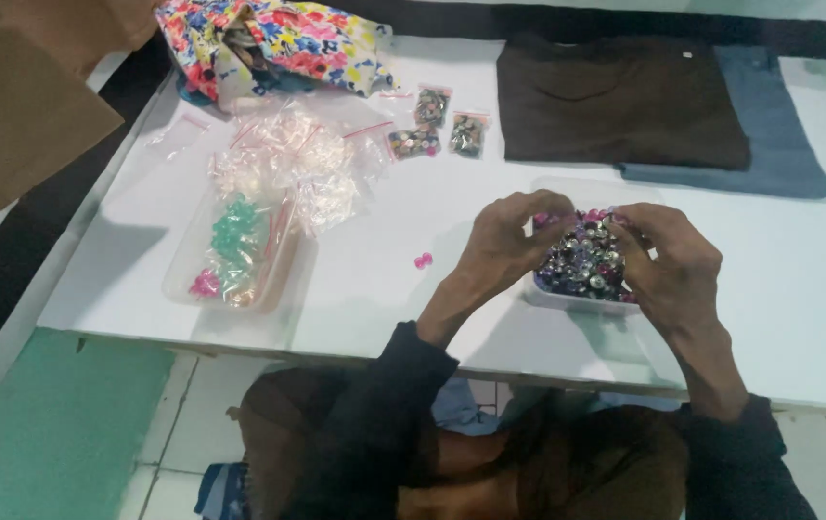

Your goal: Sorting small colorful buttons from a container and placing them on a table

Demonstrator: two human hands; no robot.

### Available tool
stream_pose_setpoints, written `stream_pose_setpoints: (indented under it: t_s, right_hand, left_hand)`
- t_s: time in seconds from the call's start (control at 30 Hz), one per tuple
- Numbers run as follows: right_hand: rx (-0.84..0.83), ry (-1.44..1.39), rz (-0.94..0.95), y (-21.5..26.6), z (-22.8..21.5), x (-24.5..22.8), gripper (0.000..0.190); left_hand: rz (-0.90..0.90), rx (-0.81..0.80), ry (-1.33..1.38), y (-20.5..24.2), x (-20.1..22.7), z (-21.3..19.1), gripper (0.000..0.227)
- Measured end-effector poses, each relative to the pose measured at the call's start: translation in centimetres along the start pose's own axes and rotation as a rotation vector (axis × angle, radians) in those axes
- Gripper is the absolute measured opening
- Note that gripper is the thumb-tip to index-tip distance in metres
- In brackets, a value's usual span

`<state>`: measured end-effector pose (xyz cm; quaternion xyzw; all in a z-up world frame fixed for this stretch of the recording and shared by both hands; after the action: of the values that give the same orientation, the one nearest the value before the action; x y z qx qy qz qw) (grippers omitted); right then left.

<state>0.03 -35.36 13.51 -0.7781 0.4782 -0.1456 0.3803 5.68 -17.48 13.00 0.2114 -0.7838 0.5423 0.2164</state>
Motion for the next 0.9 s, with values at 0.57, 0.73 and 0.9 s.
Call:
stream_pose_setpoints:
  t_s: [0.57,0.73,0.9]
  right_hand:
    - [-0.209,-0.388,0.167,4.1,13.5,-12.7,0.012]
    - [-0.256,-0.384,0.168,2.3,17.3,-11.8,0.018]
    - [-0.209,-0.529,0.267,1.0,17.5,-11.9,0.019]
  left_hand:
    - [-0.385,-0.015,-0.605,18.1,-2.4,-9.8,0.011]
    - [-0.476,0.007,-0.594,16.9,-5.7,-10.1,0.015]
    - [-0.526,0.023,-0.479,16.6,-7.1,-10.8,0.023]
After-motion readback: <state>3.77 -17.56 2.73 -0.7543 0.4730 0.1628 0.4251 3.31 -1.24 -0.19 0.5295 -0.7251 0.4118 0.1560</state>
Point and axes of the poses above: each hand's wrist, its own y-axis away from the middle knuckle, its own z-axis out of the palm, x = y × z, the point moved 7 cm from there along -y, towards the middle knuckle
